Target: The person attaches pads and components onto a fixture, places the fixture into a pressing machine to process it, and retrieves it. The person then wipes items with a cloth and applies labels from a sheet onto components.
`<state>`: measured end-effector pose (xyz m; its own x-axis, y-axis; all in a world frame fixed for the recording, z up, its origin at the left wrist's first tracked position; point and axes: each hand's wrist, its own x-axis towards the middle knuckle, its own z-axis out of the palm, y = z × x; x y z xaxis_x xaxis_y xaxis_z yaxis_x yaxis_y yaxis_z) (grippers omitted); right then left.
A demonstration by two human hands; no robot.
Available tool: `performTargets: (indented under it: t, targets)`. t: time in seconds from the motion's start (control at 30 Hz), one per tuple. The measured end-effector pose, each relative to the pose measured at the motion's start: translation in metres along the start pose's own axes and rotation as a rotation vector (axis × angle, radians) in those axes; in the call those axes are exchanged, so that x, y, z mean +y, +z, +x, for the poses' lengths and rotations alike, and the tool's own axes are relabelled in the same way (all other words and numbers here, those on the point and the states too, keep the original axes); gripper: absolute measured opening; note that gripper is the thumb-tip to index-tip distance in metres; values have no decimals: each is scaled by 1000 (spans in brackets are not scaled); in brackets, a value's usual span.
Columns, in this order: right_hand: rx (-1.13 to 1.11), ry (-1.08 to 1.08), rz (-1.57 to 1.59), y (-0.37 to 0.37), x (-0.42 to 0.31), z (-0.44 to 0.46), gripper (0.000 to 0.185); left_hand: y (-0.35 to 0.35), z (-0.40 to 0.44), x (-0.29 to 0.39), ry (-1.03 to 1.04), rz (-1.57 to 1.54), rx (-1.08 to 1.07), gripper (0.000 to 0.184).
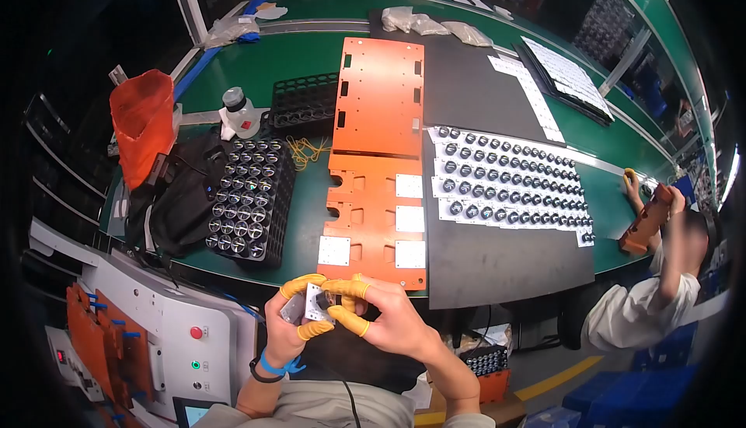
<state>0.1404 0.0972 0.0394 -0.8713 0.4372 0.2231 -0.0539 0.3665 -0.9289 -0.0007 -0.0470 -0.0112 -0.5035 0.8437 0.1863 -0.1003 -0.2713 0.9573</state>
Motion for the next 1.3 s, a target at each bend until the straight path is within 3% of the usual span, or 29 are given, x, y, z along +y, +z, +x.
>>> performTargets:
  t: [0.3,0.37,0.47,0.53,0.6,0.67,0.77,0.8,0.9,1.07,1.17,1.3]
  targets:
    - [60,56,15,4,10,-4,33,-2,4,6,34,342,7,69]
    - [57,23,8,4,12,-5,32,-4,4,6,-25,277,-34,67]
    - [111,-249,-311,4,18,-3,37,2,8,2,-129,-31,-13,62]
    - [101,-319,-437,2,11,-2,44,-1,11,9,-292,-192,-33,52]
    - [102,-386,-522,-2,11,-2,58,1,17,10,-354,-357,-45,51]
    - [183,-404,-618,1,9,0,59,8,22,14,-405,-436,-32,51]
    - [361,-481,-777,-1,27,-1,54,17,24,4,-394,-261,-50,52]
    - [382,-456,-739,-2,31,-1,51,27,24,0,-248,-100,-8,54]
    - [405,-373,-619,-5,35,-4,40,33,33,13,-130,238,28,58]
    - [334,-266,-371,-14,39,-2,23,43,44,18,-25,171,75,21]
    - [307,55,-26,-14,37,-3,21,42,50,-2,63,309,104,20]
    - [402,49,-121,-17,38,-2,30,41,74,3,128,702,312,17]
